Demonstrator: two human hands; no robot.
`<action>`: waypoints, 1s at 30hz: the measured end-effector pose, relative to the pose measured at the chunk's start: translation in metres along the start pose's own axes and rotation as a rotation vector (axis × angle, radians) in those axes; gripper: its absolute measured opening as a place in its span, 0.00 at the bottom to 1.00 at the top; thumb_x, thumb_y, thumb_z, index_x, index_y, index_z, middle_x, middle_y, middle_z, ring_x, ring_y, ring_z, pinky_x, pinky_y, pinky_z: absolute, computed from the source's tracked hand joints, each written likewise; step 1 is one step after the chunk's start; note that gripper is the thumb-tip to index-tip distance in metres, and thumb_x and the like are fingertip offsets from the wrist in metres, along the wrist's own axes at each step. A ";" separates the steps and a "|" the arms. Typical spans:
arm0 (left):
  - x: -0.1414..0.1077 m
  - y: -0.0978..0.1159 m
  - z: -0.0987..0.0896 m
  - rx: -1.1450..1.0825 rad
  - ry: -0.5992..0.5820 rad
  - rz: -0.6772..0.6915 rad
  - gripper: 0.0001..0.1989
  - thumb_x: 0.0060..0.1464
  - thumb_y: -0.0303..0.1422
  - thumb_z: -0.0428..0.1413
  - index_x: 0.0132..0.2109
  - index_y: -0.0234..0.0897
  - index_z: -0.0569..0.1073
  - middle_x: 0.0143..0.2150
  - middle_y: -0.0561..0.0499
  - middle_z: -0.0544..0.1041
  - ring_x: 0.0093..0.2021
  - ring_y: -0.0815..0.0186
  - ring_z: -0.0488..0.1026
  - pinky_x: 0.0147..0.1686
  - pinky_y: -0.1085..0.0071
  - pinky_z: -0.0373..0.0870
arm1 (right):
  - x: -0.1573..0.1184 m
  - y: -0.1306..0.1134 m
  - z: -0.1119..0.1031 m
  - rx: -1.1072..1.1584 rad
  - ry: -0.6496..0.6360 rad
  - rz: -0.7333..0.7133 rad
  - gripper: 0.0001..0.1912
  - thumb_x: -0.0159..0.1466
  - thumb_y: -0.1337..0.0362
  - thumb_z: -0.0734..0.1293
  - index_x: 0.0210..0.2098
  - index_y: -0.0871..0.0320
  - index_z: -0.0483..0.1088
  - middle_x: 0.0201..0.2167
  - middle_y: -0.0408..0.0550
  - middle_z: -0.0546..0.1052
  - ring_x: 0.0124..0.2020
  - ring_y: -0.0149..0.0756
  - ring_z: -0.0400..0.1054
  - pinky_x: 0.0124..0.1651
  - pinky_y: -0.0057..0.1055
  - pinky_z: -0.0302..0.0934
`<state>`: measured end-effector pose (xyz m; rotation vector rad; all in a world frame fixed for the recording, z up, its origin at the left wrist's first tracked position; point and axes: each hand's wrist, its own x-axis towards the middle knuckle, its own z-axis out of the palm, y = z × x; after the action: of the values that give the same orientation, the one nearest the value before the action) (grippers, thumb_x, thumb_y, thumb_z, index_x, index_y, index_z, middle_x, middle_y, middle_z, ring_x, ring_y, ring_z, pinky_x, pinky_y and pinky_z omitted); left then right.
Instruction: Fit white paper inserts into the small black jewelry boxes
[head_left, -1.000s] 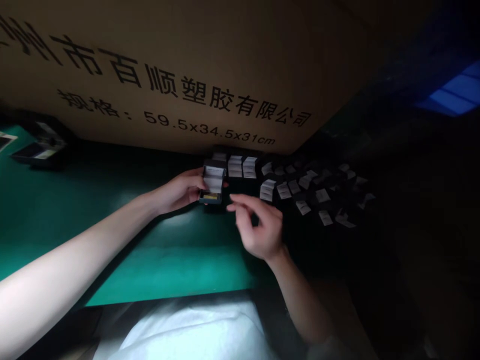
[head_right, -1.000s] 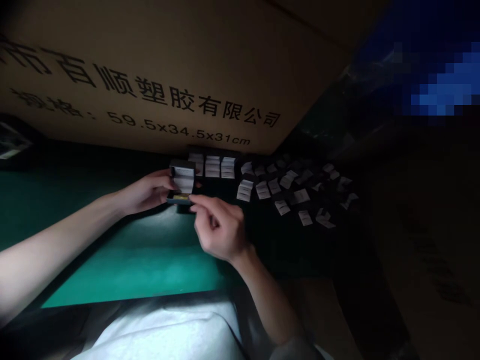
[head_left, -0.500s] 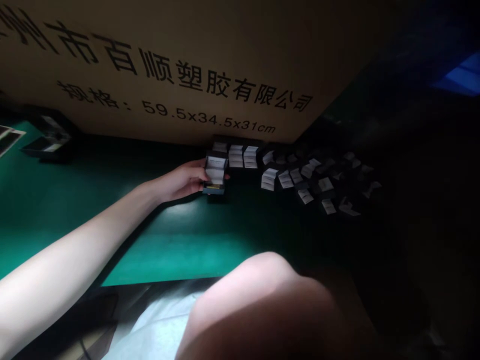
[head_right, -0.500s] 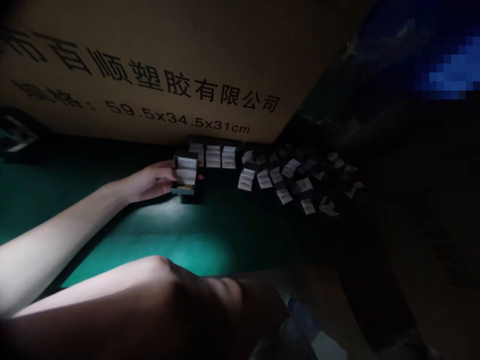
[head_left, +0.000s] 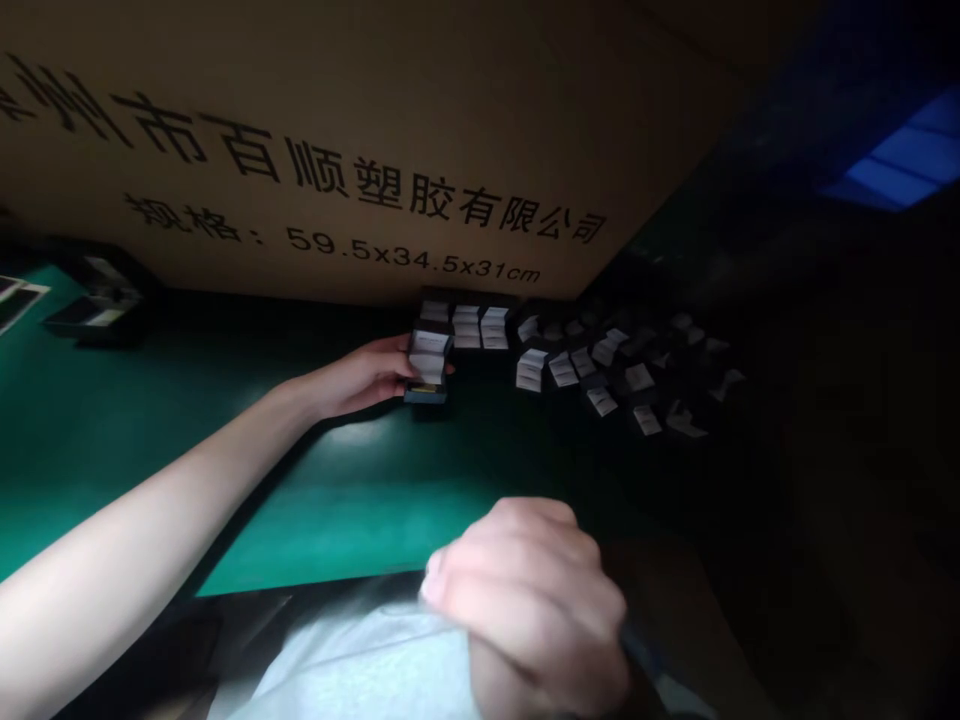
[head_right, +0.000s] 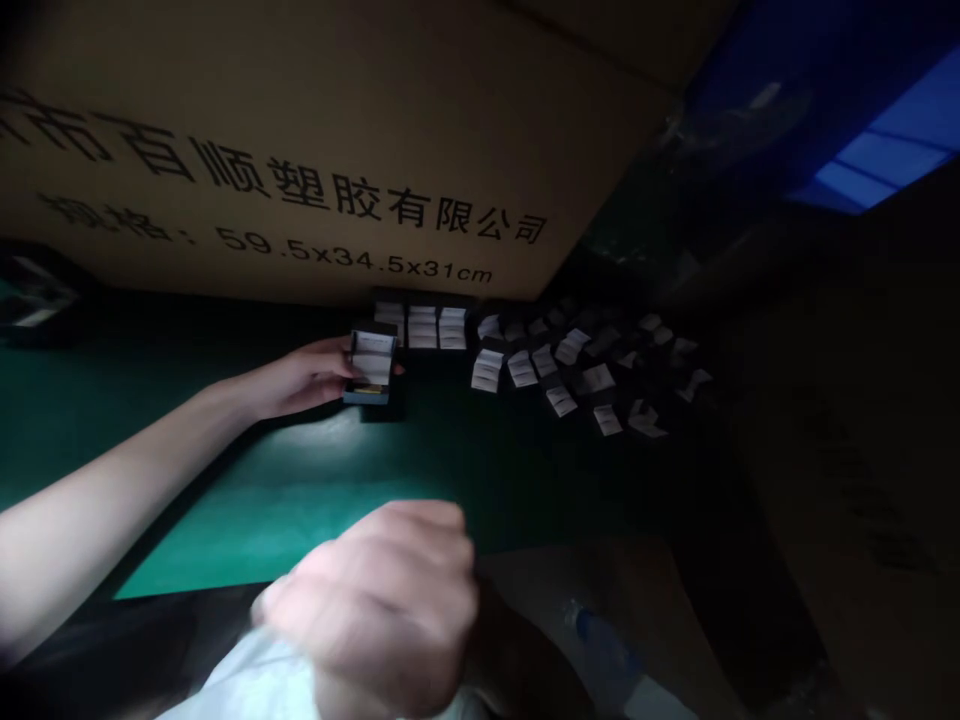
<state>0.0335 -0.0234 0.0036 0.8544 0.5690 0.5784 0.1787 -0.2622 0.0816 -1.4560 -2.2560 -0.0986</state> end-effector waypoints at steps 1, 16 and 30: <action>0.000 0.000 -0.001 0.003 0.000 -0.004 0.20 0.47 0.25 0.62 0.50 0.37 0.80 0.51 0.43 0.84 0.52 0.57 0.80 0.50 0.68 0.79 | 0.006 0.022 0.009 0.074 0.096 0.010 0.19 0.56 0.69 0.64 0.34 0.35 0.79 0.23 0.37 0.79 0.24 0.42 0.78 0.21 0.38 0.73; -0.007 0.009 0.008 0.007 0.094 -0.084 0.16 0.60 0.29 0.61 0.54 0.31 0.73 0.41 0.43 0.85 0.42 0.64 0.83 0.40 0.76 0.79 | -0.046 0.350 -0.078 -0.183 0.237 0.856 0.15 0.59 0.65 0.63 0.42 0.57 0.78 0.38 0.52 0.83 0.40 0.44 0.77 0.48 0.42 0.70; -0.007 0.012 0.010 0.040 0.149 -0.111 0.15 0.55 0.34 0.65 0.49 0.34 0.78 0.43 0.42 0.85 0.45 0.58 0.83 0.43 0.72 0.79 | 0.024 0.447 -0.056 -0.273 -0.214 0.727 0.15 0.59 0.71 0.68 0.46 0.59 0.79 0.44 0.55 0.82 0.46 0.45 0.77 0.50 0.38 0.70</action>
<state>0.0323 -0.0271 0.0200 0.8156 0.7609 0.5334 0.5829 -0.0619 0.0612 -2.4417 -1.7639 -0.0206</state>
